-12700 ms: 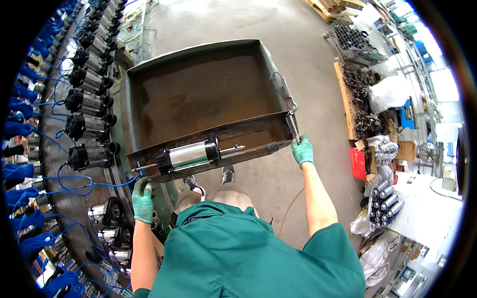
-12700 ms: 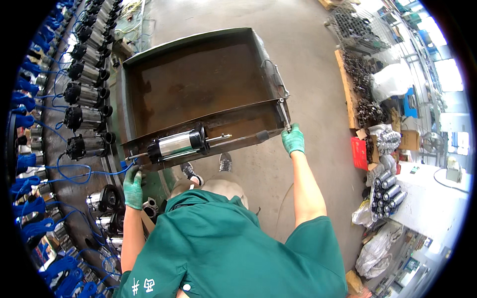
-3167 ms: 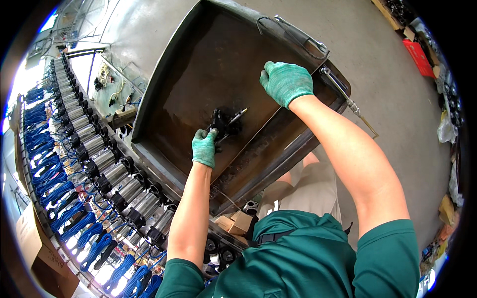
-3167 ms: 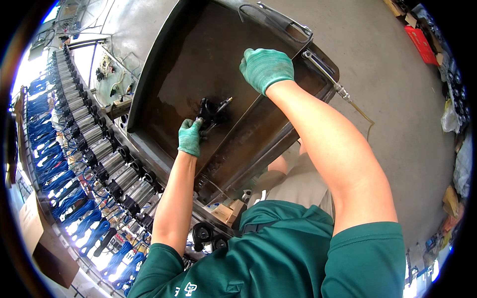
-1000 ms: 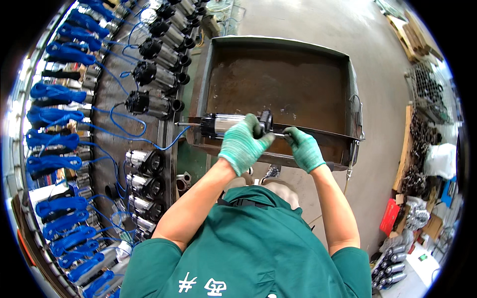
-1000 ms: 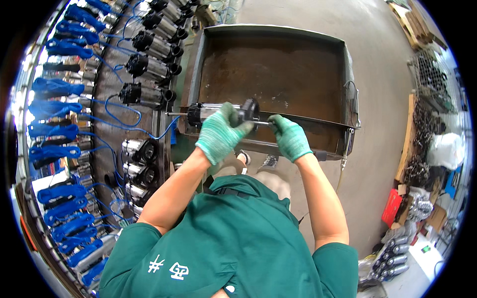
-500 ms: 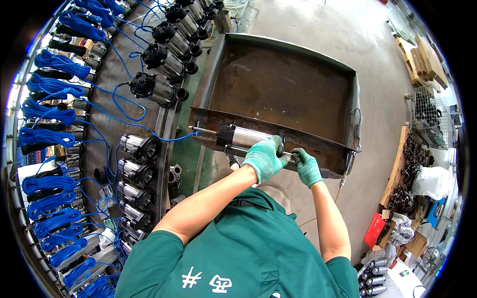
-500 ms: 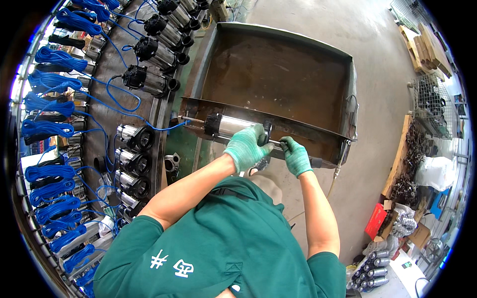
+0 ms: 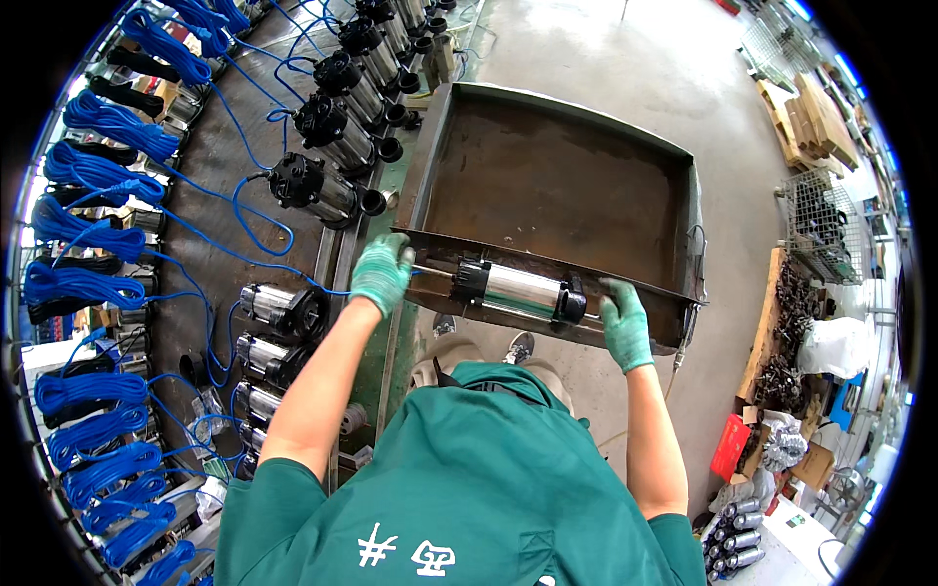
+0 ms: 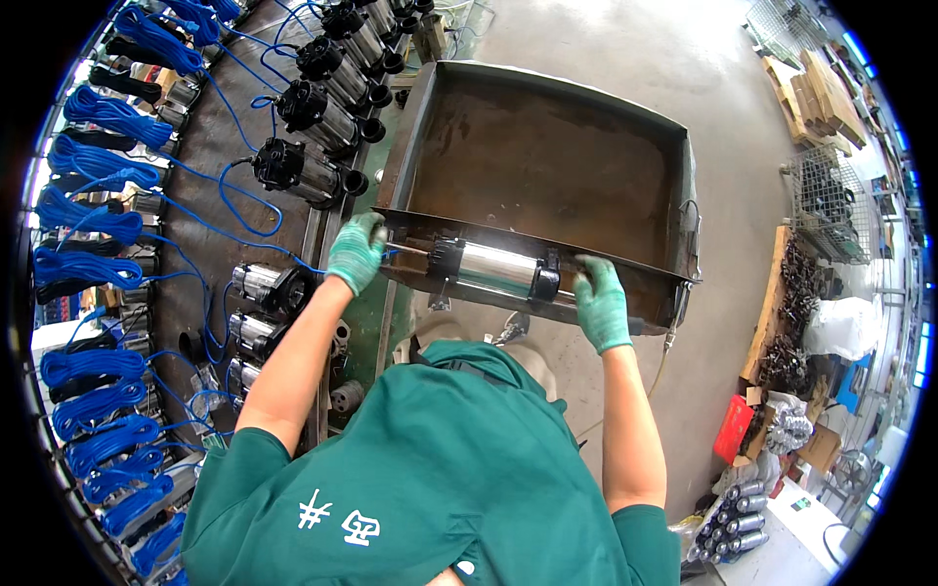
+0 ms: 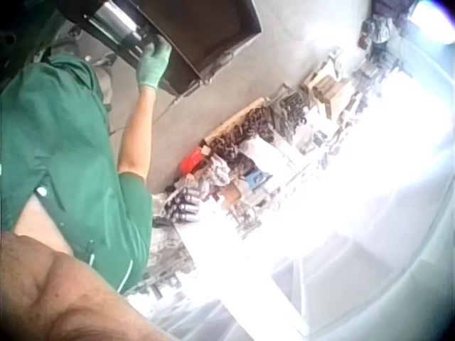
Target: The person repeatedly picks up cylindrical motors from a rack, submerges them in a water-filled tray, and then removes them. The person handles the motors one at a time, connecting and disconnecting blue wires during the process. The task involves repetitive dipping and handling of the motors in a factory setting.
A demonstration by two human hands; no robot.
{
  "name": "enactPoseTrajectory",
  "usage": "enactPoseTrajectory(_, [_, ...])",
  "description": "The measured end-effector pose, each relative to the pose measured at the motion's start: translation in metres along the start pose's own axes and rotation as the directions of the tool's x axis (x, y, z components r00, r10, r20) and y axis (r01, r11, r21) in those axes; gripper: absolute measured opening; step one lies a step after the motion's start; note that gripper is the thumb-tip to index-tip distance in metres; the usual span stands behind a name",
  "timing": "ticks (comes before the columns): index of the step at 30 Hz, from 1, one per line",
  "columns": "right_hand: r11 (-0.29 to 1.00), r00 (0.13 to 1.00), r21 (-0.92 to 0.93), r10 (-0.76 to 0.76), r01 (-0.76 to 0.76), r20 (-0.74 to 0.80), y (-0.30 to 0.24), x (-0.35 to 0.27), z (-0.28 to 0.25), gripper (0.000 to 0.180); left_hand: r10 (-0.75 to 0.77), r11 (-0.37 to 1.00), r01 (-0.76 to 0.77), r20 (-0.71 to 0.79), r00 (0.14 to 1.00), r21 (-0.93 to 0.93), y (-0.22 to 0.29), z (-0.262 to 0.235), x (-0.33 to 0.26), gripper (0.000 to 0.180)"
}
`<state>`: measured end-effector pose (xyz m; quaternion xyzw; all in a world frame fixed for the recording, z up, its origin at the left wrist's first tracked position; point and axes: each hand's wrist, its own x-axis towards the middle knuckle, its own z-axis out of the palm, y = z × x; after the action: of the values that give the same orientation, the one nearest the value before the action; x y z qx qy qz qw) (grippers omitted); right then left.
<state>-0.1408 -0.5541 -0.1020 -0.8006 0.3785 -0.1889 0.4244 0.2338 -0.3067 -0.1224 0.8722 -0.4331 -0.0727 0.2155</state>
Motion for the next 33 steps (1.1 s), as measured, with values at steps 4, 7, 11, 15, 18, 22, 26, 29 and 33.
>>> enactPoseTrajectory(4, [0.973,0.996,-0.217,-0.09,0.084,-0.019,-0.067,0.028,0.046,0.026,-0.187,0.97,0.235,0.418,0.889,-0.067,-0.037,0.013,0.014,0.047])
enactPoseTrajectory(7, [0.839,0.99,-0.536,-0.134,0.089,-0.046,-0.057,0.03,0.08,0.024,-0.154,0.927,0.286,0.447,0.881,-0.244,-0.057,0.032,0.018,0.05])
enactPoseTrajectory(11, [0.847,0.987,-0.523,-0.147,0.094,-0.06,-0.051,0.027,0.084,0.024,-0.132,0.818,0.396,0.533,0.836,-0.418,-0.088,0.061,0.007,0.05])
enactPoseTrajectory(15, [0.84,0.994,-0.54,-0.094,0.049,-0.056,-0.06,0.024,0.076,0.02,-0.244,0.511,0.738,0.749,0.616,-0.441,-0.056,0.055,0.011,0.042])
enactPoseTrajectory(18, [0.846,0.997,-0.531,-0.072,0.044,-0.031,-0.065,0.026,0.077,0.023,-0.338,0.302,0.903,0.851,0.401,-0.305,-0.053,0.048,0.016,0.036])
enactPoseTrajectory(22, [0.844,0.996,-0.535,-0.075,0.041,-0.042,-0.059,0.027,0.081,0.021,-0.277,0.602,0.671,0.675,0.684,-0.434,-0.041,0.02,0.0,0.037])
enactPoseTrajectory(26, [0.835,0.997,-0.55,-0.061,0.025,-0.047,-0.061,0.023,0.075,0.021,0.359,0.915,-0.298,0.213,0.909,-0.272,-0.045,0.001,-0.014,0.045])
enactPoseTrajectory(29, [0.827,0.996,-0.562,-0.074,0.033,-0.051,-0.064,0.023,0.078,0.02,0.662,0.746,-0.664,0.162,0.732,-0.049,-0.068,0.008,-0.014,0.052])
enactPoseTrajectory(33, [0.833,0.998,-0.553,-0.045,0.012,-0.046,-0.069,0.024,0.079,0.021,0.669,0.743,-0.651,0.149,0.728,-0.157,-0.077,0.021,-0.006,0.046])
